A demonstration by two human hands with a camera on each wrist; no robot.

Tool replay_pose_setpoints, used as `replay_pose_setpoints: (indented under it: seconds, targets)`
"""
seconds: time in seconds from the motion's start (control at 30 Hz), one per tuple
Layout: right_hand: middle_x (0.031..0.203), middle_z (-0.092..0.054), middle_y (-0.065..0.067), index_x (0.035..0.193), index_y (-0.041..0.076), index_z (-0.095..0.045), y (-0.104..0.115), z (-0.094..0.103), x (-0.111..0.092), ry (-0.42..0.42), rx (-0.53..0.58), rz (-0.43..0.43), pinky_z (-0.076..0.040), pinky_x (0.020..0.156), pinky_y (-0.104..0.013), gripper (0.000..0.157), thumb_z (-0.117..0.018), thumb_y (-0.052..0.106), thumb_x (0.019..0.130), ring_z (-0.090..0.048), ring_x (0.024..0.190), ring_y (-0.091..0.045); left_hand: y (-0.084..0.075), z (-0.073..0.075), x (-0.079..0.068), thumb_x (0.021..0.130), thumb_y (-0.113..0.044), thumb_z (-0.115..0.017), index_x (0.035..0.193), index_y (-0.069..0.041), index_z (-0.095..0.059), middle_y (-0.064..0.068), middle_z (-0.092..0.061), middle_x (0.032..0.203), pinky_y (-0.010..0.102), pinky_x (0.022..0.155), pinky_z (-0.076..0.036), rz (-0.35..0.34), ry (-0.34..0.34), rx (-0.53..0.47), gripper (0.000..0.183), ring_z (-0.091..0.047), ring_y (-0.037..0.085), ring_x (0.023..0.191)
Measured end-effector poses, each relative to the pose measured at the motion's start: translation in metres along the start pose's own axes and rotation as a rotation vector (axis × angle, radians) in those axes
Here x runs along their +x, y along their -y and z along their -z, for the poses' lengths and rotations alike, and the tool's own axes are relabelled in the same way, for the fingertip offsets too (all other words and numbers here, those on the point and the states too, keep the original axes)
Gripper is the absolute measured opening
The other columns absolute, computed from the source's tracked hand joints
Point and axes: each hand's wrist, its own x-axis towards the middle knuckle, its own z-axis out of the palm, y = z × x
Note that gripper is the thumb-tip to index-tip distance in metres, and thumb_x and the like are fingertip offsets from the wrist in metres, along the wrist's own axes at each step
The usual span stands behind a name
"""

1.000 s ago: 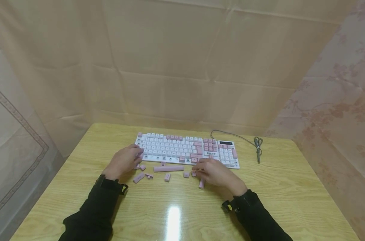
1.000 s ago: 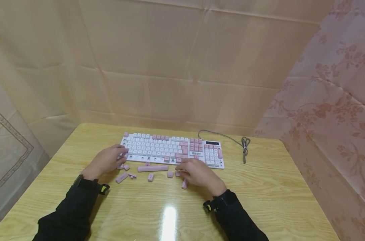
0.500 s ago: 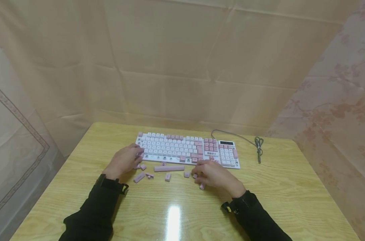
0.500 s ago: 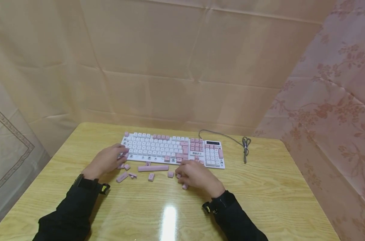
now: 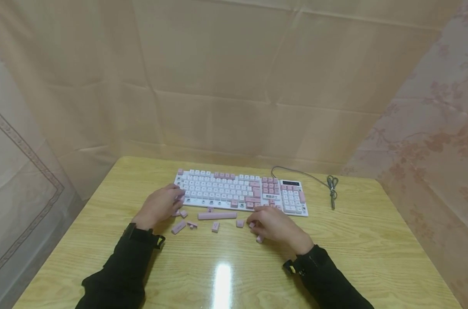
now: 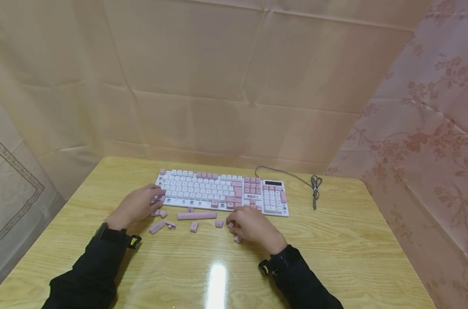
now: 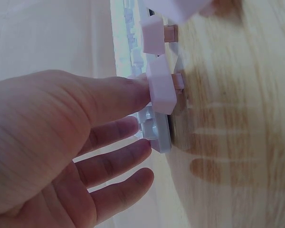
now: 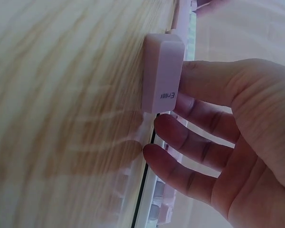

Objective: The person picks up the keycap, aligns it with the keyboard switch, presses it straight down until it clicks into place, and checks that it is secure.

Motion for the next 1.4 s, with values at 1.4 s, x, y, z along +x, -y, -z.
replay_pose_setpoints:
  seconds: [1.4]
  targets:
    - [0.099,-0.068,-0.007,0.104,0.007,-0.071,-0.127,0.072,-0.043,-0.158,0.081,-0.291,-0.052,0.067,-0.038,0.018,-0.066,0.013,0.087,-0.062,0.08,-0.018,-0.003,0.003,-0.001,0.087,-0.014,-0.066,0.118,-0.002,-0.064,0.016,-0.062,0.113,0.046,0.086,-0.048,-0.015,-0.007,0.008,0.033,-0.059,0.03,0.101]
